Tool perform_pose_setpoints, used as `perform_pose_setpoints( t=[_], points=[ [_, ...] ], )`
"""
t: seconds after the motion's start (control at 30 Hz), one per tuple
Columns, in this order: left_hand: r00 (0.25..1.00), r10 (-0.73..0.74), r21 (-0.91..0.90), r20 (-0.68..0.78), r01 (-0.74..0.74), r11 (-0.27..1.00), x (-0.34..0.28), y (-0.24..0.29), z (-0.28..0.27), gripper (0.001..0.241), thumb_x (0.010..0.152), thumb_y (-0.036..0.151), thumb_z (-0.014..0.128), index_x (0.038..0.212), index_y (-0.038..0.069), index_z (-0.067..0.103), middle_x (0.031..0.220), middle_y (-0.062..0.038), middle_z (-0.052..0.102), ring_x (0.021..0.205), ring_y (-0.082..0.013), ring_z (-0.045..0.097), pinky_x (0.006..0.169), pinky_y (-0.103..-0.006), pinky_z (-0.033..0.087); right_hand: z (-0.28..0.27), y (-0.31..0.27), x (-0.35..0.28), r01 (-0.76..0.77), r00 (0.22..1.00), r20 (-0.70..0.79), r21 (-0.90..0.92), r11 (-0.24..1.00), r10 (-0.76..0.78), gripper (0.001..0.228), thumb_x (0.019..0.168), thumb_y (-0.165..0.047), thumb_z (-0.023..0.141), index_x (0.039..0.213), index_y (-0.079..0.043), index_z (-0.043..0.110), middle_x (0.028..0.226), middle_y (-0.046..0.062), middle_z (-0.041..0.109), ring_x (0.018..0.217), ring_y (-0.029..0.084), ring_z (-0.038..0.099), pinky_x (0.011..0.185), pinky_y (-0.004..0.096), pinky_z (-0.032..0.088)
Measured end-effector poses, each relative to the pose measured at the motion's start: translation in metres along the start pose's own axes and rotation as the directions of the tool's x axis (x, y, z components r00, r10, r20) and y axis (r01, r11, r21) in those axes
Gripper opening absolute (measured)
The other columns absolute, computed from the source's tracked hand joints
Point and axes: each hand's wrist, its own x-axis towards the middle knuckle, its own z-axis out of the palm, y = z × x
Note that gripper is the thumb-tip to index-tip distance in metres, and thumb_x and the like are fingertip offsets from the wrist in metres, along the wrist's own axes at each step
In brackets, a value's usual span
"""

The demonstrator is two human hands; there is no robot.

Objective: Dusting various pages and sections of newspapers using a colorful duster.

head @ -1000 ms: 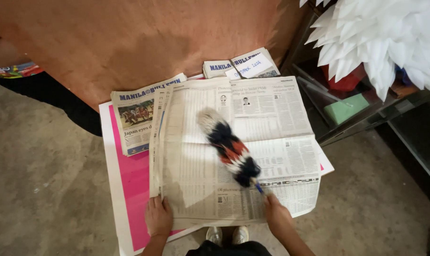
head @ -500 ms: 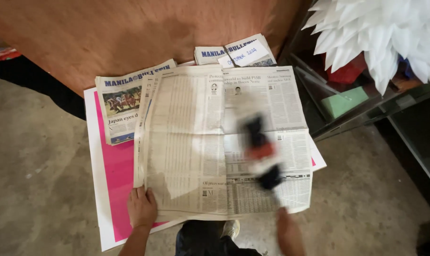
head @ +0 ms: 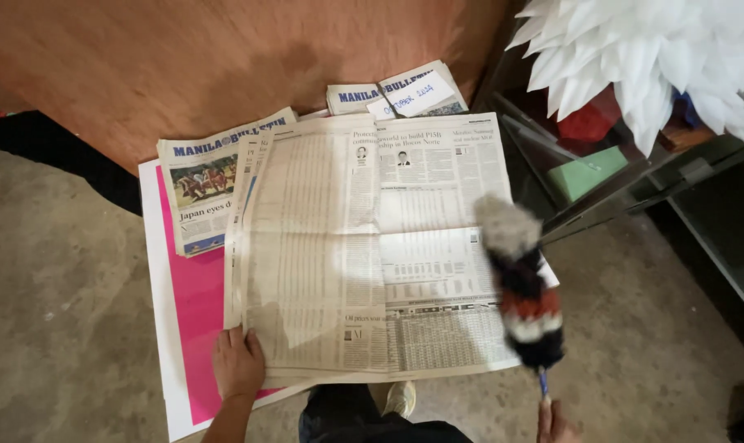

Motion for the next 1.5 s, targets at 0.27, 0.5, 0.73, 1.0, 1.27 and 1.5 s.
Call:
perform_pose_setpoints(
  t=[0.27,0.5,0.73,1.0,1.27,1.5],
  points=[
    [0.998,-0.023,0.006,0.060,0.022,1.000,0.001,0.002,0.000,0.026,0.102,0.021,0.057,0.118,0.001,0.062,0.102,-0.016,0.064,0.090,-0.0344,0.062,0.081,-0.0451,0.053,-0.087,-0.168,0.182,-0.358,0.870,0.431,0.214,0.909,0.240,0.039,0.090,-0.022,0.073,0.127,-0.009,0.070,0.109,0.006,0.078,0.086,0.025,0.073,0.075,0.039,0.054],
    [1.000,0.003,0.003,0.003,-0.003,1.000,0.001,0.001,0.001,0.022,0.099,0.019,0.061,0.113,0.002,0.061,0.099,-0.017,0.064,0.086,-0.0355,0.062,0.077,-0.0450,0.053,-0.114,-0.192,0.203,-0.603,0.751,0.570,0.387,0.697,0.334,0.027,0.092,-0.010,0.076,0.079,0.006,0.059,0.098,0.012,0.081,0.078,0.021,0.065,0.075,0.035,0.050],
    [1.000,-0.005,-0.022,0.024,0.005,1.000,0.000,-0.002,0.002,0.024,0.101,0.021,0.059,0.116,0.002,0.062,0.098,-0.015,0.063,0.084,-0.0322,0.061,0.073,-0.0430,0.054,-0.114,-0.188,0.213,-0.623,0.745,0.597,0.461,0.632,0.298,0.025,0.090,-0.014,0.077,0.096,0.005,0.061,0.107,0.013,0.068,0.092,0.023,0.062,0.086,0.037,0.049],
    [0.994,-0.106,0.015,-0.024,0.106,0.994,0.018,0.069,-0.022,0.057,0.089,0.021,0.069,0.136,-0.005,0.050,0.142,-0.019,0.050,0.124,-0.0342,0.047,0.098,-0.0522,0.041,-0.130,-0.191,0.219,-0.597,0.800,0.553,0.694,0.402,0.233,0.030,0.092,-0.006,0.074,0.079,-0.009,0.047,0.068,0.004,0.049,0.056,0.014,0.043,0.048,0.029,0.037],
    [0.668,0.659,-0.895,0.347,0.027,0.444,0.008,0.283,-0.105,0.036,0.096,0.029,0.066,0.123,0.006,0.063,0.107,-0.011,0.070,0.091,-0.0193,0.069,0.084,-0.0313,0.064,-0.178,-0.272,0.249,-0.665,0.747,0.625,0.703,0.253,0.227,0.033,0.086,0.012,0.072,0.085,-0.005,0.044,0.078,0.014,0.055,0.061,0.025,0.058,0.055,0.036,0.051],
    [0.523,0.779,-0.824,0.346,-0.227,0.519,0.004,0.341,-0.112,0.089,0.080,0.038,0.080,0.149,0.001,0.037,0.133,-0.019,0.047,0.112,-0.0355,0.059,0.093,-0.0483,0.054,-0.189,-0.338,0.264,-0.527,0.839,0.532,0.748,0.403,0.111,0.043,0.071,0.011,0.087,0.079,-0.006,0.049,0.076,0.011,0.064,0.061,0.018,0.060,0.056,0.032,0.053]
  ],
)
